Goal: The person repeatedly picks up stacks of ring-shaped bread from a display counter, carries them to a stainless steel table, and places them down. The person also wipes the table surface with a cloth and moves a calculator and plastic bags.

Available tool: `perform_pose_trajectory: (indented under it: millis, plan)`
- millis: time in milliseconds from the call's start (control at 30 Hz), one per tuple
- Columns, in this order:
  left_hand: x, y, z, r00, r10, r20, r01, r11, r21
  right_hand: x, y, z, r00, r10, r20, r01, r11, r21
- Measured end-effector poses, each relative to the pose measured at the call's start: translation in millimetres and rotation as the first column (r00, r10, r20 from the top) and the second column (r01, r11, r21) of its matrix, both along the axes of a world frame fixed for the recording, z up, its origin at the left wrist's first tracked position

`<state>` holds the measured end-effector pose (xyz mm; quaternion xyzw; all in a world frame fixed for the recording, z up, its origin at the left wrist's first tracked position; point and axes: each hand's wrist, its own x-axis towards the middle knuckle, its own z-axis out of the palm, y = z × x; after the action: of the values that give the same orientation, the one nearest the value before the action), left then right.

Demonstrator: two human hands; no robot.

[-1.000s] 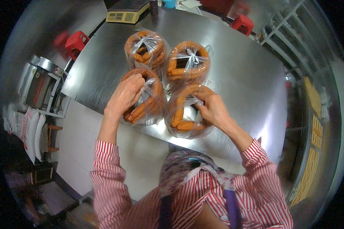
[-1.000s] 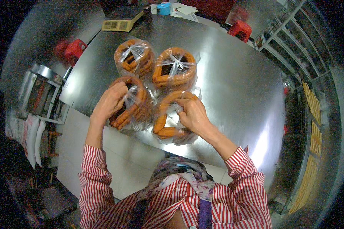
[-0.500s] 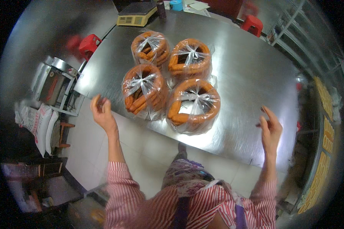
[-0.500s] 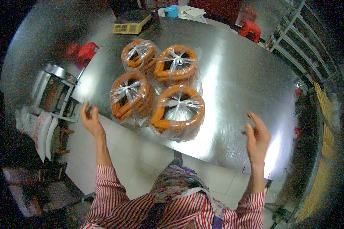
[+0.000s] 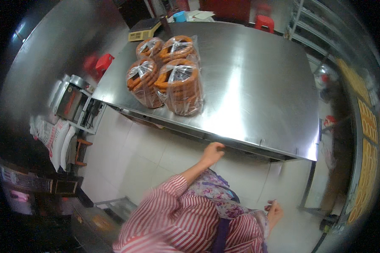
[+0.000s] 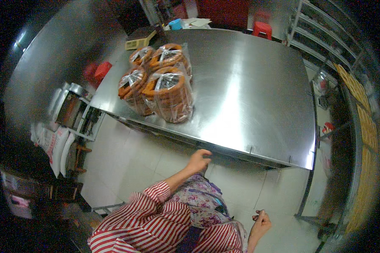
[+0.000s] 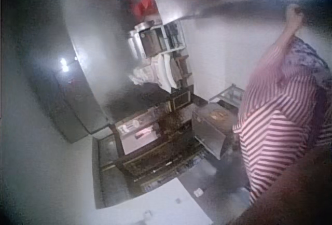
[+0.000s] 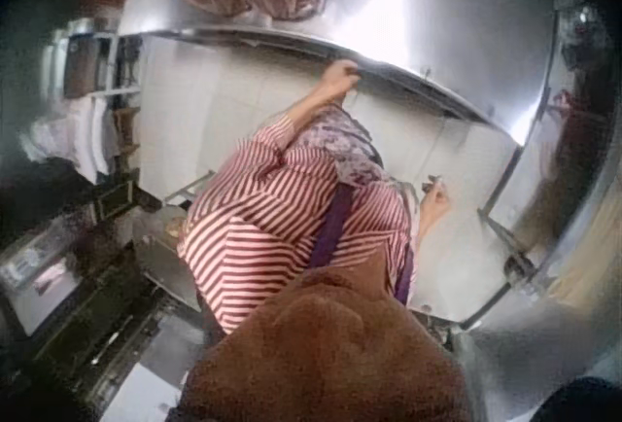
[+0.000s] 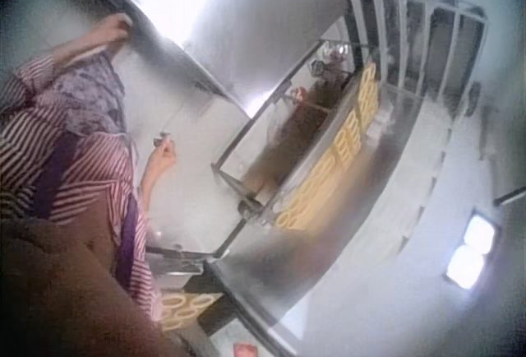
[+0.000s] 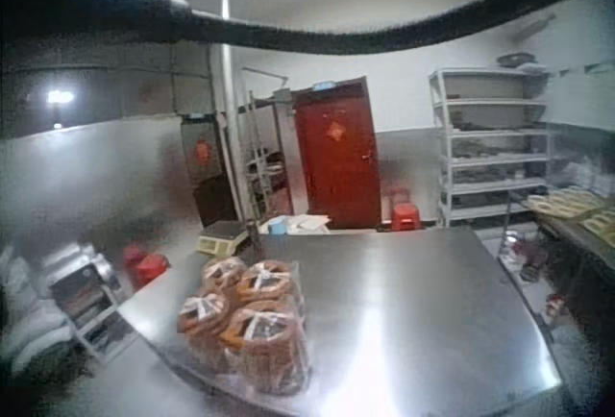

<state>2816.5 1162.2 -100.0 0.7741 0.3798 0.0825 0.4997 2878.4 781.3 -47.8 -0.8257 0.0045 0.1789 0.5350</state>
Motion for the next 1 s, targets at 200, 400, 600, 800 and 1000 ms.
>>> perform_pose_trajectory:
  millis: [200,400,600,800,1000]
  plan:
    - [39.9,-106.0,33.9,0.719,-0.692,0.068,0.695,0.718,-0.044,-45.2,-11.4,-21.0,0.964,-0.071,-0.257,0.128,0.969,0.211]
    - [-12.3,-128.5,25.3,0.392,-0.913,0.111,0.88,0.337,-0.336,-57.4,21.6,-52.2,0.942,0.135,-0.307,-0.104,0.988,0.116]
    - [-66.9,-40.1,10.6,0.512,-0.856,0.072,0.817,0.459,-0.349,-51.3,74.6,-83.0,0.901,0.299,-0.313,-0.335,0.94,-0.067]
    - [-119.0,90.0,-4.3,0.688,-0.725,-0.021,0.675,0.65,-0.349,-41.9,166.0,-117.4,0.857,0.394,-0.332,-0.488,0.827,-0.278]
    - [-158.0,222.5,-8.8,0.736,-0.616,-0.282,0.575,0.788,-0.221,-48.9,244.0,-130.6,0.807,0.44,-0.394,-0.587,0.664,-0.462]
